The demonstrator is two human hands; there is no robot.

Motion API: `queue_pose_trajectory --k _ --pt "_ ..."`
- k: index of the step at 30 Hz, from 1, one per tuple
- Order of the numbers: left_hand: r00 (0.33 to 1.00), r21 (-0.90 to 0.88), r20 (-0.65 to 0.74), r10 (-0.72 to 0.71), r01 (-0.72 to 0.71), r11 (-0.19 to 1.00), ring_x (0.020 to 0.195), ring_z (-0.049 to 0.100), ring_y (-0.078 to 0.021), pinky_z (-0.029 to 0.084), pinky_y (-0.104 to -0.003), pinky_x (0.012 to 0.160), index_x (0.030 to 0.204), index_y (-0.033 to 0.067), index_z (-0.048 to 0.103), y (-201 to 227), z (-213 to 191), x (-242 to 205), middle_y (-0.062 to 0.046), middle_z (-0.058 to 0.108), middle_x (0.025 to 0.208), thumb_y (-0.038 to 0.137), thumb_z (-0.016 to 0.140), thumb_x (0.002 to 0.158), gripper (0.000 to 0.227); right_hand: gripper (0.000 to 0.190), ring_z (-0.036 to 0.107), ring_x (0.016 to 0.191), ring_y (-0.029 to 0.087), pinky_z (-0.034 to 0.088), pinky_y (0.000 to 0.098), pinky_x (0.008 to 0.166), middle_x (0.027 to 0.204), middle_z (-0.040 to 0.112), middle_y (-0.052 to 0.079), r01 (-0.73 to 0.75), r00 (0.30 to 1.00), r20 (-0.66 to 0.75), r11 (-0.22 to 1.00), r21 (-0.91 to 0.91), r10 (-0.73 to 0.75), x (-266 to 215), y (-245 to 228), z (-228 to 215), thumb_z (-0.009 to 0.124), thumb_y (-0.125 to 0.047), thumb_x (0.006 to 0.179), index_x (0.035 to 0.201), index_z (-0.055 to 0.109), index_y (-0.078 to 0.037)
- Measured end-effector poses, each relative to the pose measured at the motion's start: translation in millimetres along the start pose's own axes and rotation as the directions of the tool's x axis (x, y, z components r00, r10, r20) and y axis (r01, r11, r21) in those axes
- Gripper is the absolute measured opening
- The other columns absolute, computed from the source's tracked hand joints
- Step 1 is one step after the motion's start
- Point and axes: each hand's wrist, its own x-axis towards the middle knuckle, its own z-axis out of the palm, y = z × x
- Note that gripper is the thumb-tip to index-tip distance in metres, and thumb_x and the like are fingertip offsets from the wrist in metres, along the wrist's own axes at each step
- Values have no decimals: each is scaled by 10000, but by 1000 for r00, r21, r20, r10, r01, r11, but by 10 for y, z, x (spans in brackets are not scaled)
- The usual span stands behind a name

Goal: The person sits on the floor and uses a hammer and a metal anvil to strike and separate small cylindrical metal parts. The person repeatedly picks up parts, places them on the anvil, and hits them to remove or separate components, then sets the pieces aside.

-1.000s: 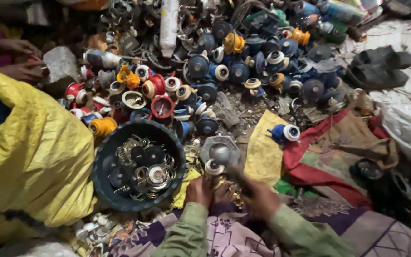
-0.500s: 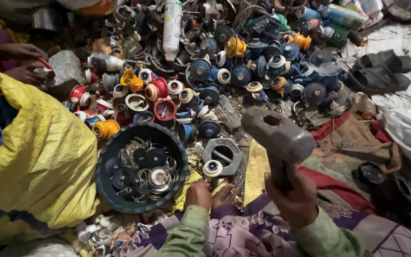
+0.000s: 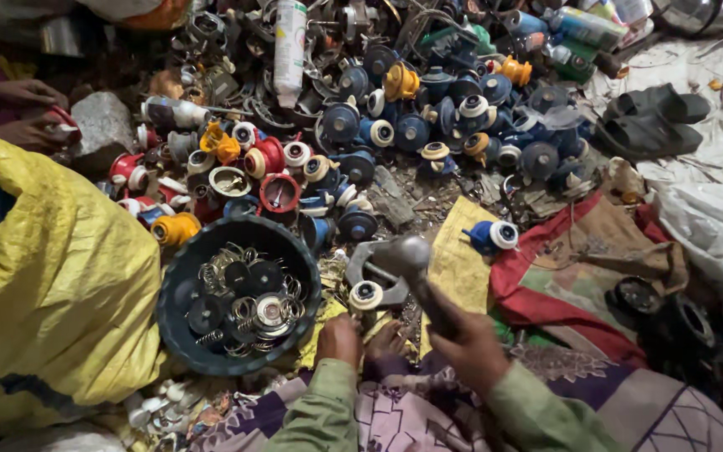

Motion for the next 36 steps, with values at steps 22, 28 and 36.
queue_pose_trajectory --k 22,28,36 --pt "948 -23 -191 253 -262 965 848 668 -442 536 -536 755 827 28 686 -294 286 18 -226 700 869 61 629 823 66 867 578 578 150 533 337 575 703 649 191 -63 994 77 988 -141 74 -17 -72 13 723 -48 763 1544 432 -288" --pt "914 -230 -342 218 -306 924 726 697 -373 546 -466 660 861 11 727 -56 -40 -90 -193 721 777 92 671 865 98 881 560 544 194 509 392 529 753 667 173 -438 895 -40 891 122 445 -112 557 -107 728 -48 757 1552 434 -286" --pt "966 -930 253 56 226 291 564 676 -159 549 -285 542 944 -33 731 -35 -65 -125 -105 729 716 207 639 992 261 309 634 567 258 510 419 519 733 665 142 -703 693 203 586 404 691 113 1877 103 678 -131 869 1083 647 90"
